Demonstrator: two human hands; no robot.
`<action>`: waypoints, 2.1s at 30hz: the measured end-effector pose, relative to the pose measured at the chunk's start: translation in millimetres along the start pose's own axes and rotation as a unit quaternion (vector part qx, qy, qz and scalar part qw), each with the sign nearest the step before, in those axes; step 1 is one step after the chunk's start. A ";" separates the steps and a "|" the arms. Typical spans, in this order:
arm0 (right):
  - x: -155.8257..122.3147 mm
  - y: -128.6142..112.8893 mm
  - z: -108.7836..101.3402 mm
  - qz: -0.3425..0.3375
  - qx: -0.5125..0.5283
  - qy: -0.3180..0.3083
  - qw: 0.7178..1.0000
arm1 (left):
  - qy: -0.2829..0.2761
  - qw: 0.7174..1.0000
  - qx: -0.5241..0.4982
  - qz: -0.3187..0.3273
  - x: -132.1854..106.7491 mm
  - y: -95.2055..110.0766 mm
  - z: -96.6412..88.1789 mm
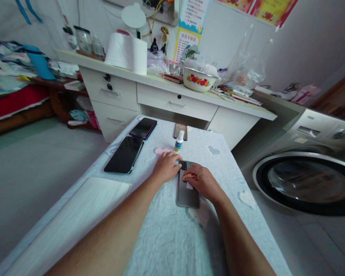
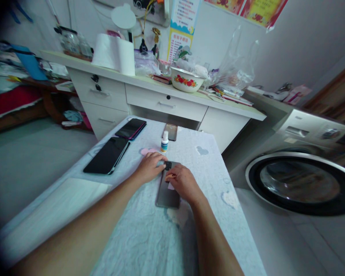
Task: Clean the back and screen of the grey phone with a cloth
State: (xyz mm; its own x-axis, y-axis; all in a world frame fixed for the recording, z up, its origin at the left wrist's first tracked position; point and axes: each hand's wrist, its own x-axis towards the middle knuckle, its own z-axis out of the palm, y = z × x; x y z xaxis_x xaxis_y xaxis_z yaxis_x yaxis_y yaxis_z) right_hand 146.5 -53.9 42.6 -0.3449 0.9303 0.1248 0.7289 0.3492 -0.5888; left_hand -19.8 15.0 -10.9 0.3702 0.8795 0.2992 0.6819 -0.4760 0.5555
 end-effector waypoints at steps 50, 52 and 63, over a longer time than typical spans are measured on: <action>-15.8 -16.7 11.8 -0.028 -0.042 -0.018 0.999 | 0.005 1.000 0.009 0.000 -2.0 2.8 -0.6; -14.8 -14.6 18.4 -0.021 -0.054 0.018 0.998 | 0.006 1.000 0.008 0.002 -2.2 2.2 0.0; -16.9 -14.1 17.8 -0.042 -0.020 0.008 0.999 | 0.010 1.000 0.010 0.004 -1.7 1.5 -0.2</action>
State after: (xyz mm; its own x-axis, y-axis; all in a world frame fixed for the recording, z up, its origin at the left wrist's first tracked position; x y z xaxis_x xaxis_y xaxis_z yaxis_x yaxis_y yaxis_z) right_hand 131.6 -76.5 34.6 -0.3963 0.8993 0.1851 0.7212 0.4297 -0.5434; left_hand -19.5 12.8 -10.4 0.3623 0.8757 0.3191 0.6911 -0.4821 0.5384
